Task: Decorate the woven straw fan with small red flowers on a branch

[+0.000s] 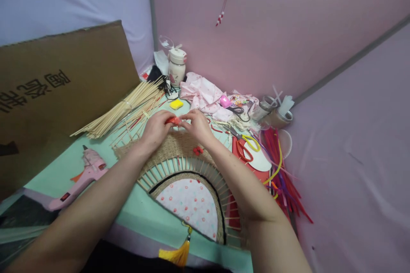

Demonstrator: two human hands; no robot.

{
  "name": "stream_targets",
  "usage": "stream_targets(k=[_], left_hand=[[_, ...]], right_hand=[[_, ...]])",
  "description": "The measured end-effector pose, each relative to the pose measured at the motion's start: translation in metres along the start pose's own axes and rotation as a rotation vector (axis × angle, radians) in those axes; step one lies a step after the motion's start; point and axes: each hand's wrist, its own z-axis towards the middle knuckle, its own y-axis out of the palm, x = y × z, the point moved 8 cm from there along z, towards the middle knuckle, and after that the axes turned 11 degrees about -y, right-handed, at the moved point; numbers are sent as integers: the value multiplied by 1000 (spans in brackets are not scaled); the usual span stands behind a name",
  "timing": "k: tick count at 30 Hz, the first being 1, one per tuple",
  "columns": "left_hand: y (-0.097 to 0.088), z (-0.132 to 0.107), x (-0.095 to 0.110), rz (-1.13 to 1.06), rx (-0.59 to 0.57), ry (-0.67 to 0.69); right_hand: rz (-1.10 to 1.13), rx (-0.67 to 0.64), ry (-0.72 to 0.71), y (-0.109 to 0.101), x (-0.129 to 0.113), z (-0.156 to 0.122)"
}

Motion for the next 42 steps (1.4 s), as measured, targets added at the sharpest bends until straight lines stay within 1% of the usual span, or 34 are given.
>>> stream_targets(k=[6, 12, 15, 17, 19, 20, 22, 23, 24, 25, 26, 27, 29, 31, 32, 35, 37, 40, 42], left_hand=[[1, -2, 6, 8, 4, 26], [0, -3, 2, 19, 39, -3], [0, -4, 1, 27, 50, -10], [-1, -5, 1, 46, 44, -5], [-2, -6, 1, 79, 24, -1], [-3, -5, 0, 102, 16, -6], [-8, -2, -5, 162, 13, -41], [-11, 1, -11, 196, 18, -72], [-13, 4, -17, 229, 23, -110], [-15, 7, -24, 256, 26, -149], [-15, 10, -31, 276, 23, -184], [-14, 12, -37, 288, 17, -211], [-10, 14, -45, 291, 9, -241], [-6, 12, -47, 295, 18, -237], [-6, 11, -46, 305, 34, -226], [-11, 2, -36, 330, 106, -190], [-17, -3, -28, 308, 136, -185], [-23, -7, -20, 204, 144, -200], [-24, -9, -16, 71, 141, -201]], right_hand=[[-98, -2, -57, -6, -12, 1], [-296, -118, -84, 6, -20, 2], [-361, -128, -75, 13, -19, 3], [-348, -109, -60, 15, -16, 5], [-207, -133, -1, 17, -6, 7], [-81, -161, 68, 19, 2, 7], [235, -207, 266, 23, 22, 4], [386, -206, 360, 24, 31, 2], [501, -184, 424, 23, 38, 1], [563, -149, 449, 21, 45, 2], [561, -115, 438, 18, 50, 4], [487, -91, 398, 15, 55, 7], [229, -67, 295, 12, 61, 13], [11, -66, 209, 17, 63, 19], [-47, -75, 179, 22, 62, 21], [-101, -112, 124, 37, 57, 27], [-180, -157, 71, 45, 49, 31], [-281, -214, 30, 55, 43, 37], [-269, -212, 52, 56, 43, 39]])
